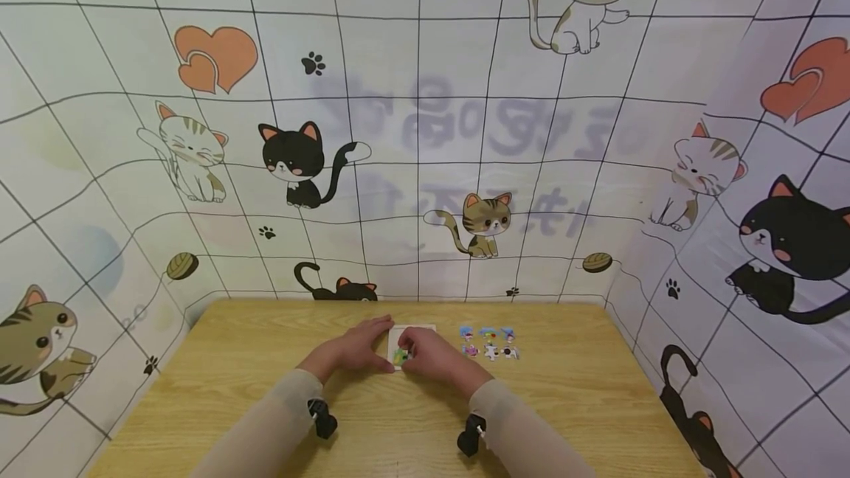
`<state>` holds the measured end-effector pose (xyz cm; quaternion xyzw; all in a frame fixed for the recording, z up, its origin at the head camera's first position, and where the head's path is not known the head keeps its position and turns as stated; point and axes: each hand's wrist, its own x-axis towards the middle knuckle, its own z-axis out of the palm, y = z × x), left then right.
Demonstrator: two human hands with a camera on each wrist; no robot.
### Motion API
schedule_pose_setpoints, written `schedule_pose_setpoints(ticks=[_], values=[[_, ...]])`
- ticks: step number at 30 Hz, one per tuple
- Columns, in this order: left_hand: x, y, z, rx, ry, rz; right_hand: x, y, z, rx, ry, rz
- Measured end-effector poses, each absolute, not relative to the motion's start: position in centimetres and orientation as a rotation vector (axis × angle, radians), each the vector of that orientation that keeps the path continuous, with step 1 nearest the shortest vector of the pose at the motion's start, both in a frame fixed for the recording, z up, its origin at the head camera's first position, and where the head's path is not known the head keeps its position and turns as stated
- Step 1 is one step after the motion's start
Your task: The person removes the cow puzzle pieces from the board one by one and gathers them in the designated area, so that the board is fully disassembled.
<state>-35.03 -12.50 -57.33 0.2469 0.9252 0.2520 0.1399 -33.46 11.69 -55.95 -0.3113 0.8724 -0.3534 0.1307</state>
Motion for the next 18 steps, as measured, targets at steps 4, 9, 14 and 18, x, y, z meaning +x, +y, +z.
schedule_pose_setpoints(ticks=[4, 9, 14, 18], values=[[-35.2, -12.5, -57.6, 0.716, 2.675, 0.727, -33.4, 11.9, -55.9, -0.911, 2.537, -1.016], [-35.2, -12.5, -57.5, 0.717, 2.673, 0.736, -33.4, 12.5, -55.9, -0.921, 2.549, -1.033], [-35.2, -12.5, -57.5, 0.707, 2.676, 0.737, -33.1, 13.4, -55.6, -0.95, 2.573, -1.042], [-35.2, -12.6, -57.6, 0.703, 2.677, 0.733, -32.9, 14.2, -55.4, -0.957, 2.578, -1.05]])
